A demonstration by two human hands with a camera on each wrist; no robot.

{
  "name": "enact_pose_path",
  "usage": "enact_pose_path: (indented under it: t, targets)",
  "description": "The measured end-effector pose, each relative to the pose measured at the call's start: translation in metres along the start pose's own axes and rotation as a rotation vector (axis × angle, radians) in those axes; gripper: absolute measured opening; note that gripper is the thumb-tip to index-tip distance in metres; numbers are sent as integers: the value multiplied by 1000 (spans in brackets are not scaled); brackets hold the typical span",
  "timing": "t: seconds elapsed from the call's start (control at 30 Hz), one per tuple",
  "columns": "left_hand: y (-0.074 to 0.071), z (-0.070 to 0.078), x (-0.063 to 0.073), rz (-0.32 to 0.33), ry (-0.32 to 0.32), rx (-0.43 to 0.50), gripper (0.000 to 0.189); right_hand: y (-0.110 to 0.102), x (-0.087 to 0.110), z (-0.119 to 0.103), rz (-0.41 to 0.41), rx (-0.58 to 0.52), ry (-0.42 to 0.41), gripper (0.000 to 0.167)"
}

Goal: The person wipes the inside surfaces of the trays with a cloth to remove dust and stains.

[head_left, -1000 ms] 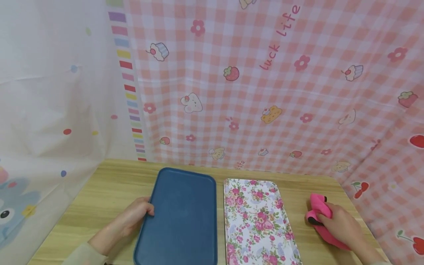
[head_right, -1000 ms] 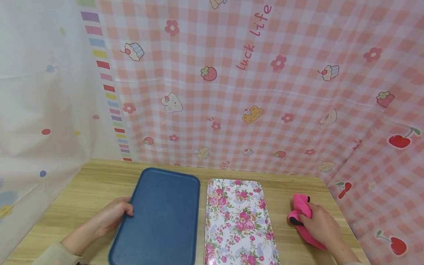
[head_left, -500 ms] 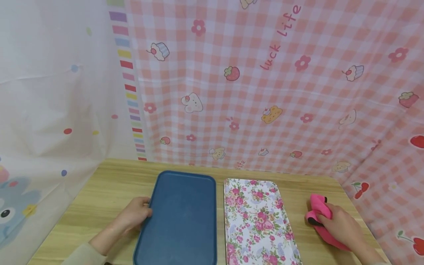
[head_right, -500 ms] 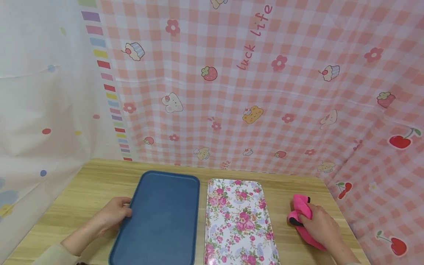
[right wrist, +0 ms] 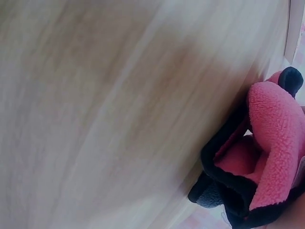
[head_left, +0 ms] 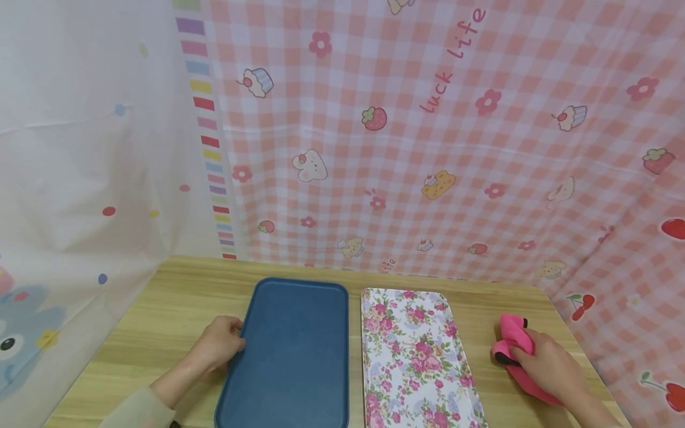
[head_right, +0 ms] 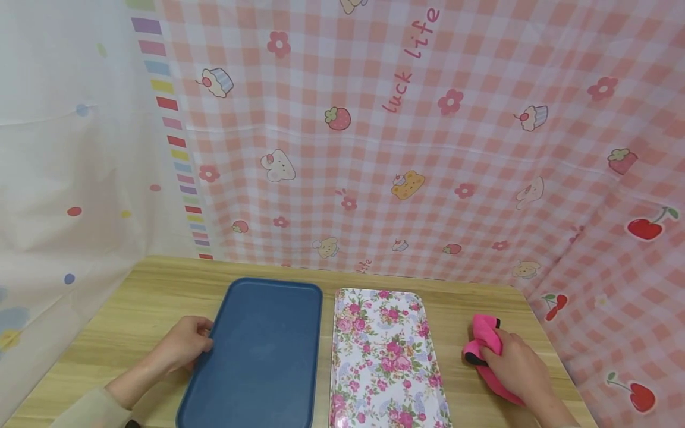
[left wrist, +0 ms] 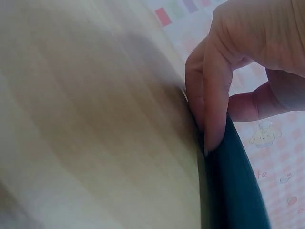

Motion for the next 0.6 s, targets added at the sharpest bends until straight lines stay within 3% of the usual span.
enact_pose_path:
  t: [0.2,0.3,0.43,0.53,0.6]
  targets:
    - [-1,0,-4,12,3,-15,43,-3,0,-2,20,2,-7,51]
    - [-3,3,-5,14,25,-45,45,-5,2,-2,30,0,-1,66]
    - [-9,14,-3,44,101,-255,51,-10,7,-2,15,17,14,95]
    - [-19,29,6,115,186,-390,52,-23,10,-8,25,76,-14,98]
    - [-28,41,16,187,263,-416,50,-34,11,-17,45,104,-44,96]
Point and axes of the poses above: each hand's wrist, its own x-axis away from the middle knuckle, its own y-axis out of the palm, z = x × y, the point moved 9 cm from there along -x, towards the middle knuckle, and after that the axes turned 6 degrees about -y, right-handed, at the moved point
